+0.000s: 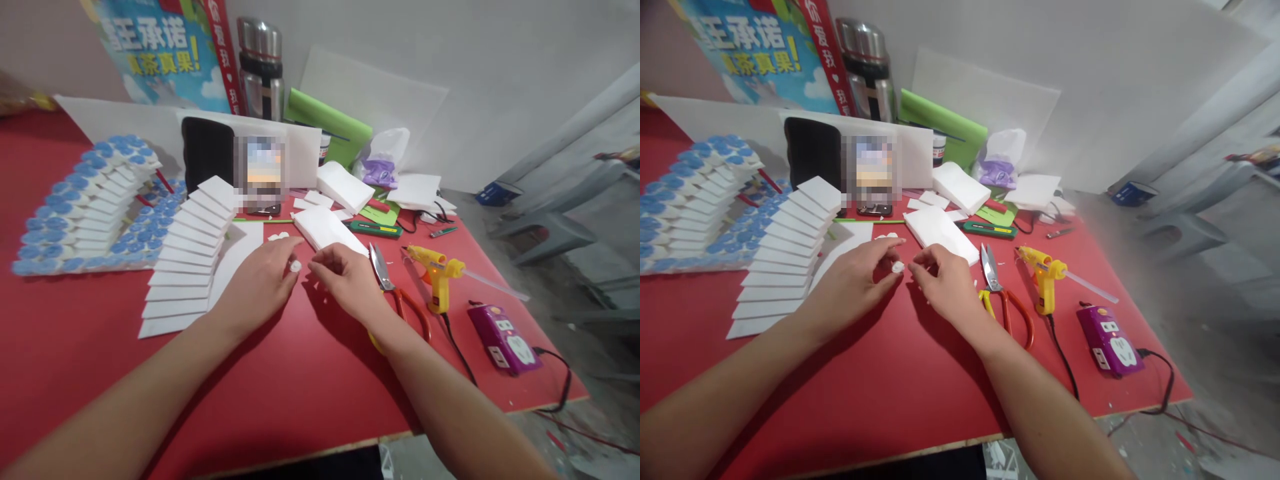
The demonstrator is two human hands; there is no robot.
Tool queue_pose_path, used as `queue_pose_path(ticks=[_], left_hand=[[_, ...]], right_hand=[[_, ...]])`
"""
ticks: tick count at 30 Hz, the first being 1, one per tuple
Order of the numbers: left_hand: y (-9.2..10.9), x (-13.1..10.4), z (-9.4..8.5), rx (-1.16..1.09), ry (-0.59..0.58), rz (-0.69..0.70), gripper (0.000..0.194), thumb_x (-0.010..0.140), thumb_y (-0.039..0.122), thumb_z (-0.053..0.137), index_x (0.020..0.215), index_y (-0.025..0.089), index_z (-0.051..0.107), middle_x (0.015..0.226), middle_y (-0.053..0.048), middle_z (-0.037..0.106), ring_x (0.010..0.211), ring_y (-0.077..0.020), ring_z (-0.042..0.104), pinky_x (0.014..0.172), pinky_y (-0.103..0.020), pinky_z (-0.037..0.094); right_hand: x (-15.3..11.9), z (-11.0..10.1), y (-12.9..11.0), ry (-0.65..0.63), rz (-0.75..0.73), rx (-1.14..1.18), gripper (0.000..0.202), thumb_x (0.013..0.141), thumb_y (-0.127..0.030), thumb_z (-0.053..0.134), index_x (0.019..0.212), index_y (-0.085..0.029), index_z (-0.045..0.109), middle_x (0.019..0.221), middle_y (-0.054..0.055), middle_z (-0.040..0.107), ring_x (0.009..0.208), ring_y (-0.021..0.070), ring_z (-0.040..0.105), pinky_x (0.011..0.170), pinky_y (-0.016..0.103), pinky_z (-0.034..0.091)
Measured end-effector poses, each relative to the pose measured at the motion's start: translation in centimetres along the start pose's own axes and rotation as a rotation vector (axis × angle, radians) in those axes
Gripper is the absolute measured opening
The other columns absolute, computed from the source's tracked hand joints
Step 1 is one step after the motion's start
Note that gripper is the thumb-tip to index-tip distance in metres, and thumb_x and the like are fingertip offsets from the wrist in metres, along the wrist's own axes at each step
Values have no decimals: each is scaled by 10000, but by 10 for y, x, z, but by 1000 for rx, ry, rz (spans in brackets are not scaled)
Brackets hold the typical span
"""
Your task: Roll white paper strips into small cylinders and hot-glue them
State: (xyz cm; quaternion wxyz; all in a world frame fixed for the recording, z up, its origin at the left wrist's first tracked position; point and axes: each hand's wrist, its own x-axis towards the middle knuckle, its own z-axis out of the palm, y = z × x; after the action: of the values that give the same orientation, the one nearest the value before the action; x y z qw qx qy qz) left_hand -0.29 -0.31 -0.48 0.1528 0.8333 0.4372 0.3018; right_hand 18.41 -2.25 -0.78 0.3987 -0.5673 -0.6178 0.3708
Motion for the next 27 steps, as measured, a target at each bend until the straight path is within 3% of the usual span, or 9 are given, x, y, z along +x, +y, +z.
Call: queue_pose_path(ticks=[5,10,15,21,27], left_hand=[[2,-1,-2,-44,29,60,399,978,220,517,1364,148,590,1157,-120,743,1065,-281,701,958,-447,557],[7,-4,1,-31,77,148,354,999,197,521,1344,149,586,1169,-118,737,1073,-274,699,970,-444,547],[8,-4,2,-99,135,162,325,1012,213,572,1332,155,589,1129,-87,741,1032,-221,698,937,-367,553],[8,-4,3,-290,168,81,397,945,182,682,1334,174,603,1107,-55,746,939,-165,692,889,-310,566],[11,-6,5,-489,178,-45,412,904,176,709,1308,192,632,1087,-63,754,916,-179,711,872,-346,589]], right_hand=[[5,3,0,-120,212,312,258,853,-408,771,886,-184,648,709,1,690,512,116,571,466,259,429],[6,2,-1,-165,339,622,324,720,-370,893,852,-151,693,702,-3,665,526,83,530,484,237,401],[6,0,-9,-187,443,721,363,634,-362,941,753,-136,683,562,-50,552,498,65,458,462,216,316],[6,-1,-12,-197,403,811,357,577,-320,963,716,-138,689,541,-50,540,489,61,427,457,216,292],[5,3,-11,-166,362,842,301,623,-310,915,678,-151,665,485,-67,499,412,42,344,405,209,252]])
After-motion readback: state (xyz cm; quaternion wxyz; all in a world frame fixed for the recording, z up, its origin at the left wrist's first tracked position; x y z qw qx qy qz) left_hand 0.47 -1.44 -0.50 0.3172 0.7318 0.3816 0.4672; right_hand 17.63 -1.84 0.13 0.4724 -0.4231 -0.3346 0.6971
